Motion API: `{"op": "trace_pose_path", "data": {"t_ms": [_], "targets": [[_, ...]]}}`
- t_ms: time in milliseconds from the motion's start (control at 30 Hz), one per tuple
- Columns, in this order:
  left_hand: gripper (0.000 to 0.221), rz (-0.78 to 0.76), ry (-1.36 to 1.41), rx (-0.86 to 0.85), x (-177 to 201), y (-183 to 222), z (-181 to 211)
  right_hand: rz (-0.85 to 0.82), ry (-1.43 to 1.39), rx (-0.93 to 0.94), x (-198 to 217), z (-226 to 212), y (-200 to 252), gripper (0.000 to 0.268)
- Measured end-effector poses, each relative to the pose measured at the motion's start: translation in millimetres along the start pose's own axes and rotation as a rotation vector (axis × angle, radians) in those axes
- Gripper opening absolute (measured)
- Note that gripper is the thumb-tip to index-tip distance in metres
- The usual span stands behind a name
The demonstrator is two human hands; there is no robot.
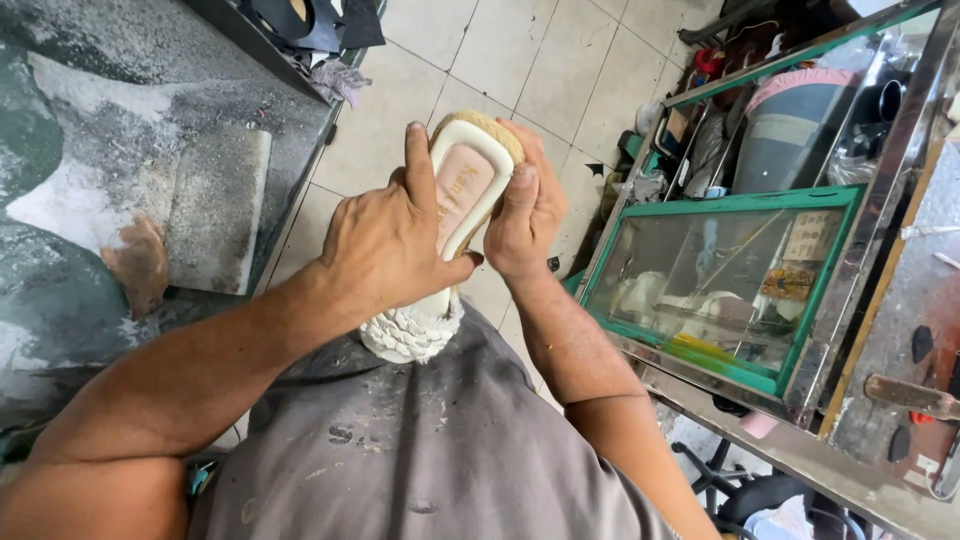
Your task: Repairing a sandal by buffing the sole on a machine and applying adhesive with a brush
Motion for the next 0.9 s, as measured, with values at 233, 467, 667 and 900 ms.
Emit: {"op": "trace_pose_path", "data": {"t_ms": [233,467,667,900], "targets": [[0.135,-0.133,0.129,0.125,1.2,-1.5,-9.3,-0.345,-0.354,-0.266,2.0,62.0,17.6,0.066],[0.15,-0.239,0.173,0.211,17.0,3.3,-14.5,-0.626,-0.147,-0.147,14.6,63.8,4.8,0.076],[0.14,-0.248,0.315,0.048,44.3,17.7,-21.8,-0.812,-0.416,-0.249,25.3,39.4,-5.4,0.112],[0.143,-0.256,0.356,0.068,30.4,22.8,-21.6,-0.719,-0.25,-0.228,19.1,31.3,-1.9,0.106]]}}
Point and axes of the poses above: each hand's wrist, its own y-axis away from the middle knuckle, its own x-axis out of the back of the hand, z = x × y, the point moved 2 cm from there along -y, towards the middle knuckle, and after that the axes turned 9 degrees about -x, right-handed, at the moved point
